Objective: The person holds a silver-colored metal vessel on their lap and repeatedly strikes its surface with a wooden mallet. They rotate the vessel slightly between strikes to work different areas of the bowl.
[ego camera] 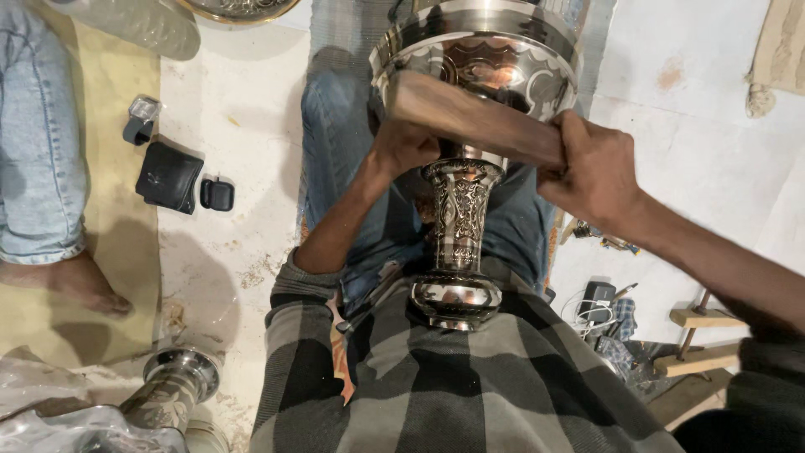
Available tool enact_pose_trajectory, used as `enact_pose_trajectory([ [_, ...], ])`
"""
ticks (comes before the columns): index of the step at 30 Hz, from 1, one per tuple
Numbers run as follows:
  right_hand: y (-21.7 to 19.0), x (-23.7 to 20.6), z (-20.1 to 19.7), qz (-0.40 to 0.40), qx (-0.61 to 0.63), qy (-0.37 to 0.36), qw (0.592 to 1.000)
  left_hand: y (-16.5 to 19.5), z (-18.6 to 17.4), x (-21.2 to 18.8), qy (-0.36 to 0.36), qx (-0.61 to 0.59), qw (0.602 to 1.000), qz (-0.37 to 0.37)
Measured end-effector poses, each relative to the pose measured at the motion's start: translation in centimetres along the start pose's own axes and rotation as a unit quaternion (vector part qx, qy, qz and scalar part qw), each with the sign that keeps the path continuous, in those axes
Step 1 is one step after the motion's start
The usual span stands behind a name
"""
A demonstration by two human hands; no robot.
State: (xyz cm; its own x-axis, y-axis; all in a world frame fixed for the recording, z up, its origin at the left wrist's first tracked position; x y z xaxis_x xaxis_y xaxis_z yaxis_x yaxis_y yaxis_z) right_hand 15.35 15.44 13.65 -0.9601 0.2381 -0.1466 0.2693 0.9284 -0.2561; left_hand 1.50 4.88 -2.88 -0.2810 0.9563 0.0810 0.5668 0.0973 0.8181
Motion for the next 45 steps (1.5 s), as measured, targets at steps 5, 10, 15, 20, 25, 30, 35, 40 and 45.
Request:
enact_pose_trajectory([
  [5,2.0,-1.2,2.4,0.052,0.064,0.027,0.996,2.3,-5.0,-1.7,0.27,-0.136,0.947,0.103],
  [10,4.1,-1.6,4.2,0.123,0.203,0.035,0.971,3.7,-6.0,-1.5,0.278,-0.126,0.945,0.12],
  [15,3.9,-1.4,3.8,0.12,0.235,0.055,0.963,3.7,-6.2,-0.8,0.201,-0.115,0.96,0.157],
  [20,3.2,-0.6,1.4,0.114,0.247,0.069,0.96,2.1,-4.9,-1.5,0.237,-0.094,0.957,0.136],
  [25,0.4,1.2,-1.2,-0.036,0.013,0.028,0.999,1.0,-4.2,-1.0,0.217,-0.05,0.971,0.082],
  [30,-0.1,3.1,-0.9,-0.016,0.07,-0.012,0.997,3.6,-6.4,-2.6,0.302,-0.06,0.939,0.151],
  [35,-1.9,4.1,-1.4,-0.055,0.086,0.003,0.995,4.0,-6.4,-2.6,0.338,-0.035,0.929,0.145],
  [40,-3.1,4.4,-1.4,-0.075,0.023,0.015,0.997,2.2,-5.2,-2.3,0.332,-0.074,0.932,0.122],
  [45,-4.2,4.5,-1.2,-0.114,-0.039,0.036,0.992,0.7,-4.1,-2.4,0.308,-0.132,0.941,0.042],
])
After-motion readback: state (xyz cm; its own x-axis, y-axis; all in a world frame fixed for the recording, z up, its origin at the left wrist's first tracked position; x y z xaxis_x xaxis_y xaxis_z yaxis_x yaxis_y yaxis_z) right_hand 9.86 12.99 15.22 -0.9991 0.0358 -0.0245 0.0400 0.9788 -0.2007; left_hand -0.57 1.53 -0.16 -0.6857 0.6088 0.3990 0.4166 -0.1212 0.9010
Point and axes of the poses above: each hand's wrist, its own x-axis towards the middle knuckle, its own z-axis out of the palm, y = z × x, the point moved 9 cm from there along x, towards the middle knuckle, and after that the axes turned 2 degrees about -z, right-handed, at the moved point
